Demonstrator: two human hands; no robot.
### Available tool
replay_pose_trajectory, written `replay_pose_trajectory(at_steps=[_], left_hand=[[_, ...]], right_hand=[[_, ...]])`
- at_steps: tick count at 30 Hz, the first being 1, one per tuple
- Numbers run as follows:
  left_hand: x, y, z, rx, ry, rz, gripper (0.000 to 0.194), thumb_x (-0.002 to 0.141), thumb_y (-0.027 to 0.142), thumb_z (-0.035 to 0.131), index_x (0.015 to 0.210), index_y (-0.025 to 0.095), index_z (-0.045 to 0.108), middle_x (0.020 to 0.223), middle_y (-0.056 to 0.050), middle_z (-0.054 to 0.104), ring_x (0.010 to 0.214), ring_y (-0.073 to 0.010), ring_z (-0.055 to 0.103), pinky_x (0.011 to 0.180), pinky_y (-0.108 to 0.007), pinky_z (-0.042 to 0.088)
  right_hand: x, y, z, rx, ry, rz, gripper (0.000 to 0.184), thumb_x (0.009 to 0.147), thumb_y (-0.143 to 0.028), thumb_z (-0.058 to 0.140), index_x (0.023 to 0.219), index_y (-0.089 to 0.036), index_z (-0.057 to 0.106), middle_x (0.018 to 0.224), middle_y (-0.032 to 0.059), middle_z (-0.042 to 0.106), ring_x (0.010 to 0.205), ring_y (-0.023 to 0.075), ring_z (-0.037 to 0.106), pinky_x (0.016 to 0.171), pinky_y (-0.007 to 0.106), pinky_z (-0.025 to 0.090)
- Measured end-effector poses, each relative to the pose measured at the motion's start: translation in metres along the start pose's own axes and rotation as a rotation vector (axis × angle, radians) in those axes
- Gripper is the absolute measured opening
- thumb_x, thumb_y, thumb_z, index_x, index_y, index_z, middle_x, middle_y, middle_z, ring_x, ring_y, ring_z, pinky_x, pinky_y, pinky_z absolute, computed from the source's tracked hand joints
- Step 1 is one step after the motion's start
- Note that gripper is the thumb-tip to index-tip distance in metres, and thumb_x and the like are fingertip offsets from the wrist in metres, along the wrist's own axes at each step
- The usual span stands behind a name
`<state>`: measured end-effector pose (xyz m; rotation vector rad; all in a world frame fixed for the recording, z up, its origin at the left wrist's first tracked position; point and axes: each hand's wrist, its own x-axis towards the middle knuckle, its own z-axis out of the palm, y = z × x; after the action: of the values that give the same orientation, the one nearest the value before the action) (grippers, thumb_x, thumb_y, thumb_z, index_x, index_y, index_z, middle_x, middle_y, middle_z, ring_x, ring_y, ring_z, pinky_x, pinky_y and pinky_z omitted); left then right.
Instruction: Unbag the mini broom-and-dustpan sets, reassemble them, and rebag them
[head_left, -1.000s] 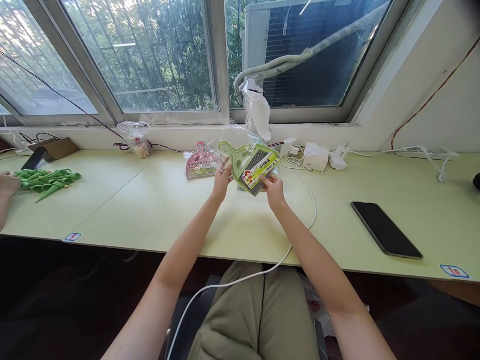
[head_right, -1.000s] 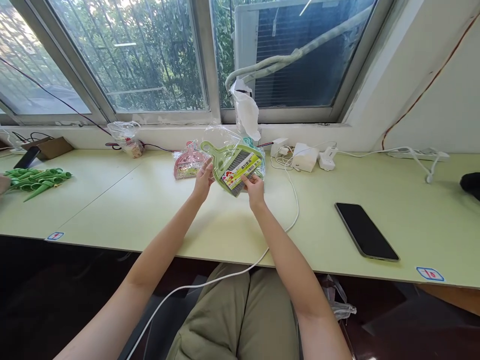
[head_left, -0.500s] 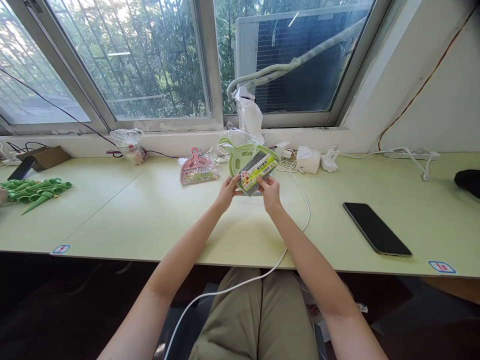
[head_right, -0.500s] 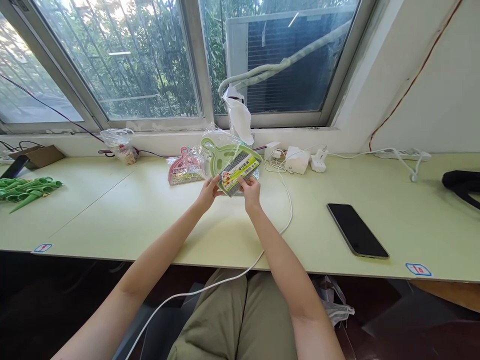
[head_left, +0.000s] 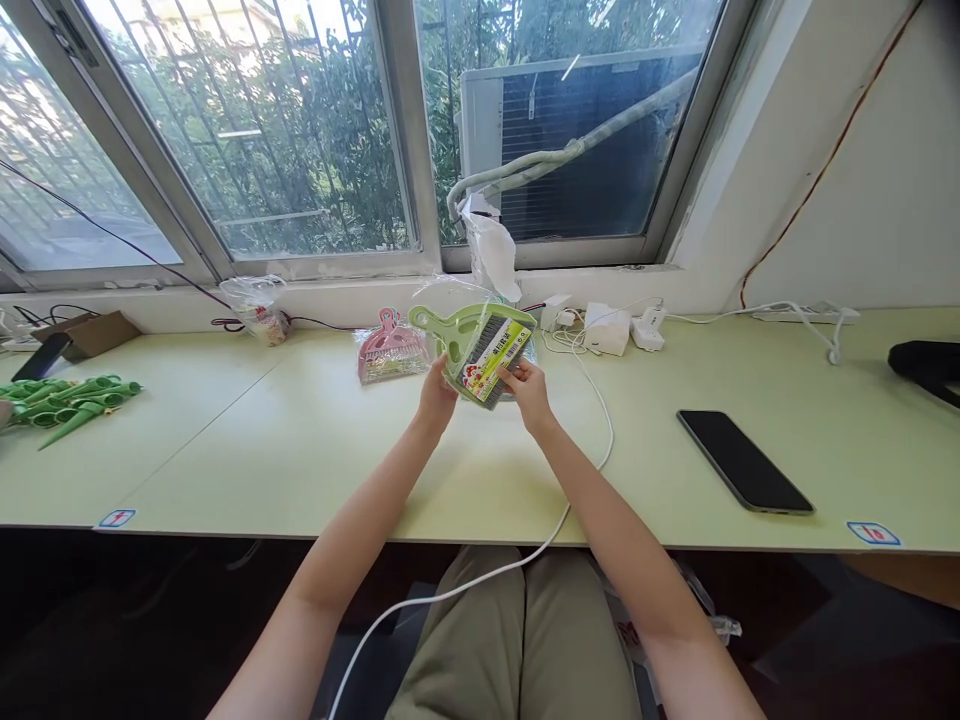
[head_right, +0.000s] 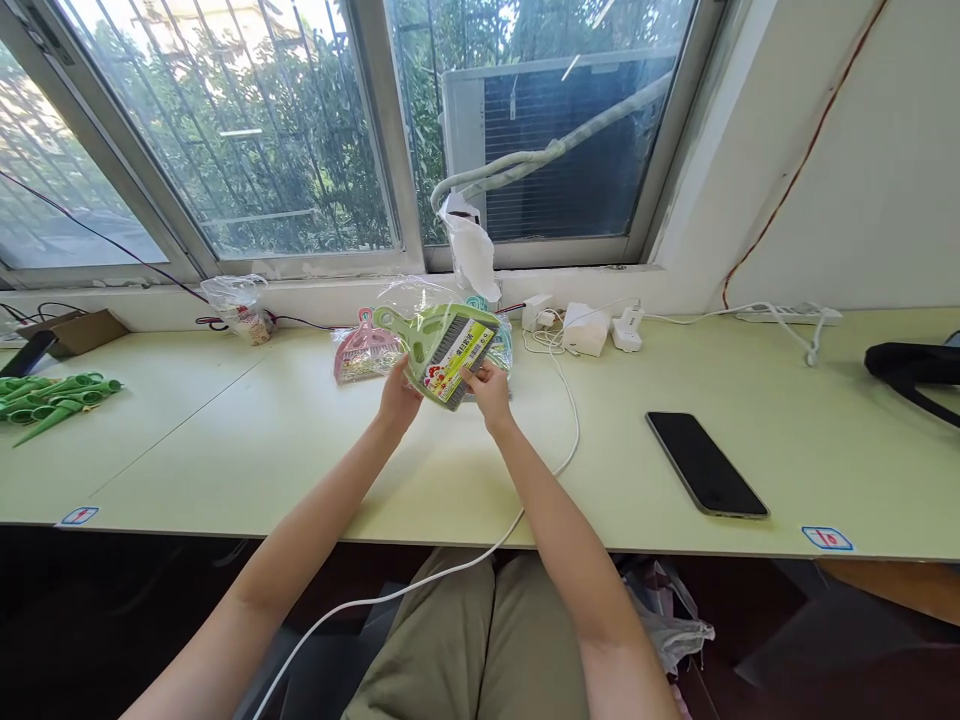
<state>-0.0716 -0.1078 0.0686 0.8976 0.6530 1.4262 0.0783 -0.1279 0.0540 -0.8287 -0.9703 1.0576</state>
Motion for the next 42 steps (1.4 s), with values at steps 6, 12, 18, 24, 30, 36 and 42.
replay_pose_trajectory(at_steps=[6,12,18,24,30,36,42], left_hand=[[-0.003,-0.011,0.001,0.075,-0.121,-0.15,0.03,0.078,0.036,0.068,0.099,0.015,0.067,0.101,-0.006,0.073,0.097,-0.0203,0.068,0.085,-0.031,0.055],[-0.004,-0.013,-0.003,0.182,-0.276,-0.222,0.048,0.076,0.046,0.071,0.114,0.017,0.066,0.111,-0.009,0.071,0.098,-0.0228,0.068,0.086,-0.035,0.053],[-0.009,-0.019,0.0,0.126,-0.508,-0.308,0.053,0.079,0.049,0.068,0.122,0.019,0.062,0.118,-0.012,0.068,0.114,-0.0268,0.062,0.095,-0.039,0.048],[-0.002,-0.017,0.002,0.01,-0.252,-0.076,0.044,0.074,0.039,0.073,0.112,0.018,0.064,0.109,-0.006,0.071,0.102,-0.0207,0.066,0.083,-0.03,0.051],[-0.001,-0.006,0.002,-0.11,-0.102,0.011,0.048,0.075,0.029,0.074,0.12,0.023,0.058,0.107,-0.002,0.071,0.099,-0.016,0.067,0.085,-0.026,0.052],[-0.005,-0.009,0.008,-0.104,-0.092,-0.072,0.045,0.077,0.031,0.074,0.118,0.021,0.06,0.102,-0.003,0.073,0.104,-0.0184,0.066,0.096,-0.032,0.051],[-0.01,-0.013,0.011,0.018,-0.177,-0.076,0.055,0.063,0.026,0.084,0.114,0.019,0.063,0.102,-0.005,0.073,0.105,-0.0225,0.067,0.097,-0.036,0.051]], right_hand=[[0.002,-0.002,-0.003,0.023,0.014,0.0,0.056,0.048,-0.051,0.085,0.088,-0.019,0.065,0.081,0.0042,0.074,0.083,0.0248,0.07,0.077,0.043,0.058],[0.003,-0.003,-0.003,0.058,0.053,-0.001,0.049,0.05,-0.044,0.085,0.087,-0.018,0.066,0.077,0.0031,0.073,0.081,0.0236,0.07,0.075,0.042,0.059],[0.005,-0.002,-0.005,0.099,0.117,0.003,0.045,0.051,-0.041,0.084,0.082,-0.017,0.064,0.075,0.0037,0.073,0.079,0.0234,0.069,0.073,0.041,0.059],[0.003,0.001,-0.003,0.079,0.147,-0.021,0.042,0.055,-0.042,0.082,0.083,-0.017,0.063,0.077,0.004,0.073,0.078,0.0206,0.069,0.074,0.039,0.058],[0.003,0.0,-0.003,0.06,0.103,-0.001,0.047,0.051,-0.044,0.083,0.085,-0.018,0.064,0.083,0.0047,0.074,0.078,0.0205,0.069,0.073,0.038,0.058],[0.007,-0.009,-0.01,-0.011,-0.027,0.036,0.053,0.047,-0.046,0.086,0.089,-0.02,0.066,0.086,0.0036,0.075,0.077,0.0213,0.07,0.068,0.036,0.059],[0.01,-0.013,-0.014,-0.035,-0.008,0.037,0.054,0.046,-0.048,0.085,0.088,-0.019,0.066,0.082,0.0044,0.075,0.075,0.022,0.07,0.065,0.035,0.059]])
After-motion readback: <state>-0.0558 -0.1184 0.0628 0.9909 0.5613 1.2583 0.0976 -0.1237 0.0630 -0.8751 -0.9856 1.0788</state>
